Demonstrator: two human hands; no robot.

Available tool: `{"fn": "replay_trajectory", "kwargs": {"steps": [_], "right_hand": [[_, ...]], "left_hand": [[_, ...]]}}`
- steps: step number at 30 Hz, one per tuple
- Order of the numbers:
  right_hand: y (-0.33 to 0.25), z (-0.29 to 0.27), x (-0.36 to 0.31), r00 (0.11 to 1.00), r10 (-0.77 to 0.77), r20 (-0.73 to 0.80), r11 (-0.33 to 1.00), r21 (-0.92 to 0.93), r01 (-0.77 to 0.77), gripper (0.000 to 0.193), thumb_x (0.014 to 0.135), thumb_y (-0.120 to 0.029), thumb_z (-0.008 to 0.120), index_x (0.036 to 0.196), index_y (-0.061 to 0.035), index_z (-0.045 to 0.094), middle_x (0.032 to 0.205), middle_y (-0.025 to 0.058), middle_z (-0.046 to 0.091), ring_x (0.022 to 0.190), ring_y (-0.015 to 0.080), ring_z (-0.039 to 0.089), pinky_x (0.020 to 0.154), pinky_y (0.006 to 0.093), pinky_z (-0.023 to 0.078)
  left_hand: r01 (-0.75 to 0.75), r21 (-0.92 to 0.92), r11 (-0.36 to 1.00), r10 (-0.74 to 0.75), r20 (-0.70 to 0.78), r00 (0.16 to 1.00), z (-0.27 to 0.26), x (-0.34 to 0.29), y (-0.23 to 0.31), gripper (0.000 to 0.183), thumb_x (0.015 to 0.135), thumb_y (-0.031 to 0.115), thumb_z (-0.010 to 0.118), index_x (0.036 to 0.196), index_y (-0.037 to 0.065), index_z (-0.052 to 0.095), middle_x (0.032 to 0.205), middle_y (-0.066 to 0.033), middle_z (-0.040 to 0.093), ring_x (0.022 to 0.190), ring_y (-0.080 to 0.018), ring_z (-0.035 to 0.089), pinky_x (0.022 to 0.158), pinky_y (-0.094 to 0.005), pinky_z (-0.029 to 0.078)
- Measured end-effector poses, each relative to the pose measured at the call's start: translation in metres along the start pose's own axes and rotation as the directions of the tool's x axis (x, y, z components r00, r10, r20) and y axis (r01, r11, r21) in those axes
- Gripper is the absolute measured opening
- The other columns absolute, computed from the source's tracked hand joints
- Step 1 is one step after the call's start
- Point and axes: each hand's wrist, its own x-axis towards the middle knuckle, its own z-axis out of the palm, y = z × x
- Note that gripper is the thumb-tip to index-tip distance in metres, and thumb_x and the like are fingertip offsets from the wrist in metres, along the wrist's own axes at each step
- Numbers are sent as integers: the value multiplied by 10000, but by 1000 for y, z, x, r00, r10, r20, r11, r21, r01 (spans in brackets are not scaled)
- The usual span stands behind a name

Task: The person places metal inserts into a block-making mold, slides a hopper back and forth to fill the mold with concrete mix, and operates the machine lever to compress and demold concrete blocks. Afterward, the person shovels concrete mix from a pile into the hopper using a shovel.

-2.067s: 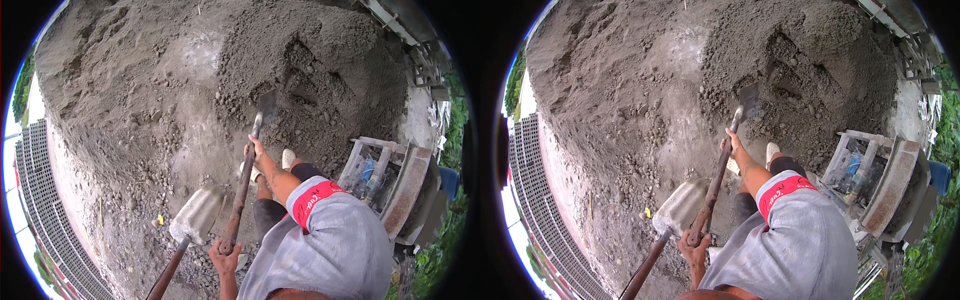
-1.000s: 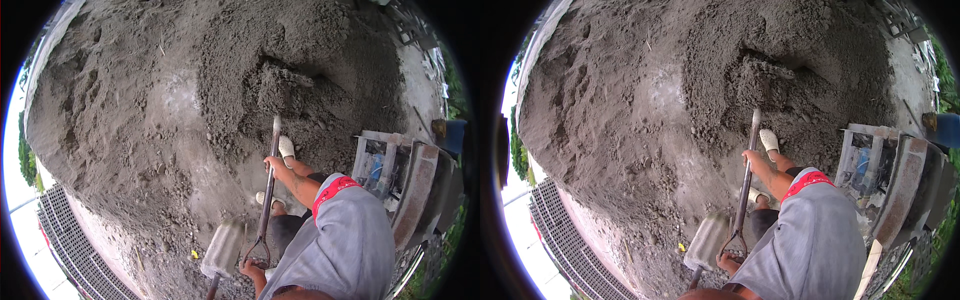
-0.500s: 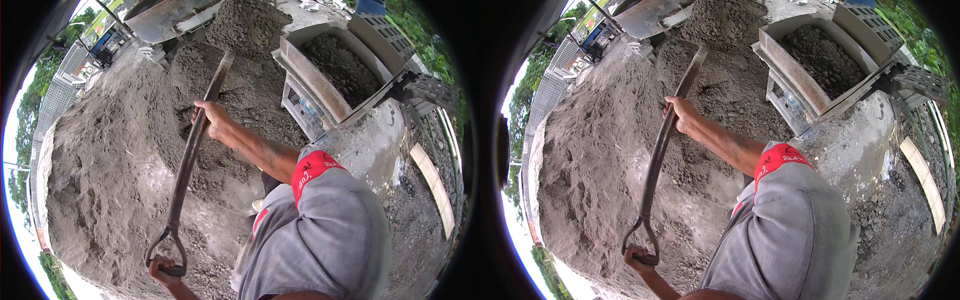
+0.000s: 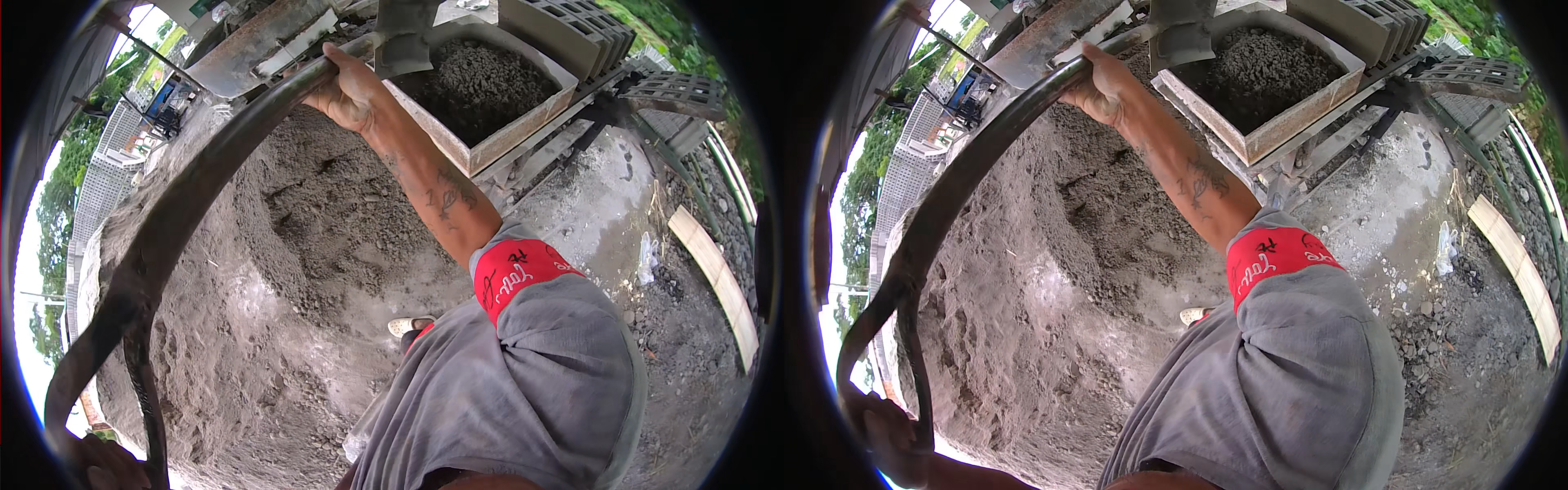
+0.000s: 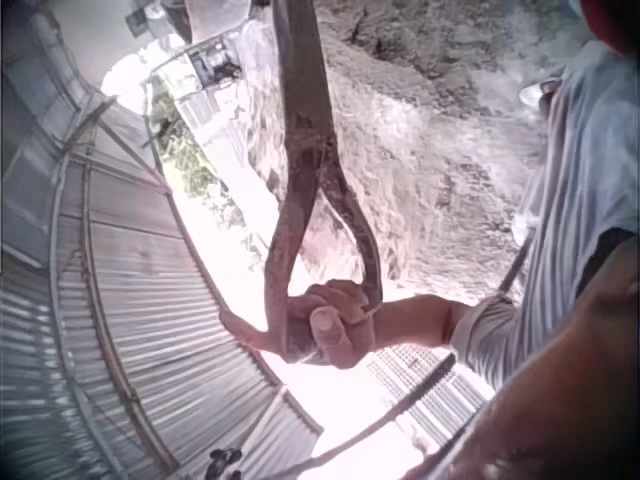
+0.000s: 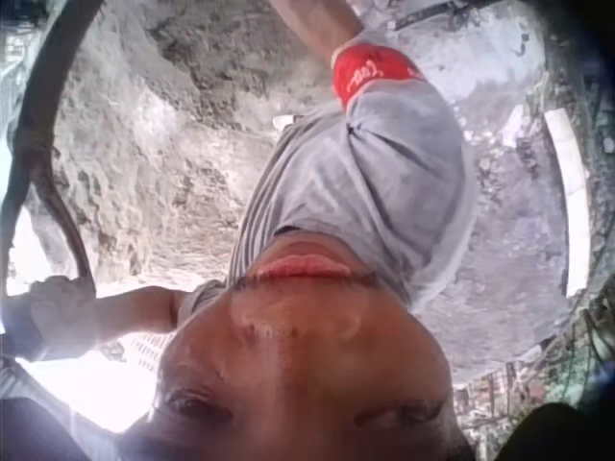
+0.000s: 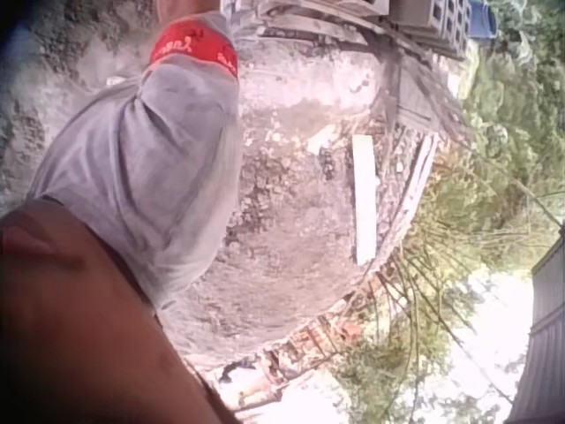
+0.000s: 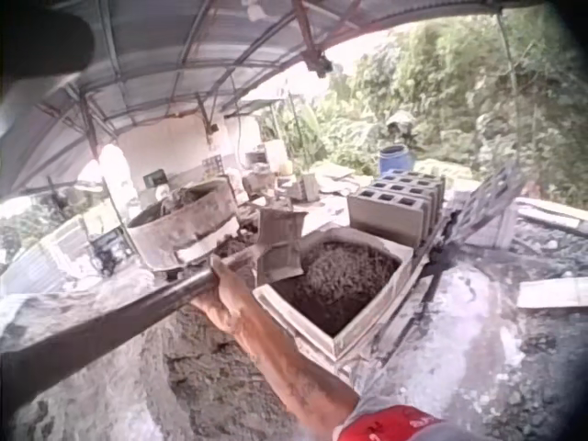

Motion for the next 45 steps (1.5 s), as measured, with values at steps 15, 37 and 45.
{"fn": "replay_trajectory", "kwargs": {"steps": [15, 37, 45], "right_hand": [[313, -320, -192, 360, 585, -726, 305, -214, -928, 248, 783, -207, 681, 713, -66, 489, 575, 47, 484, 450, 180, 507, 437, 327, 477], [446, -728, -164, 91, 155, -984, -192, -120, -974, 137, 804, -84, 593, 706, -49, 504, 547, 56, 470, 439, 206, 487, 451, 343, 431], [413, -723, -188, 41, 155, -987, -111, -59, -992, 161, 782, -135, 598, 685, -92, 477, 532, 50, 452, 454, 208, 464, 471, 343, 410]], "left_hand": [[-46, -938, 343, -917, -325, -231, 375, -302, -246, 113, 682, -17, 490, 788, 19, 472, 555, -61, 416, 418, -164, 383, 408, -314, 378], [114, -979, 167, -824, -202, -529, 471, -283, -590, 301, 661, -33, 612, 911, 20, 453, 666, -69, 489, 475, -144, 463, 471, -280, 418], [482, -873, 70, -729, -375, -572, 489, -298, -561, 234, 681, 1, 632, 826, 21, 450, 579, -30, 497, 452, -105, 475, 426, -247, 385]]}}
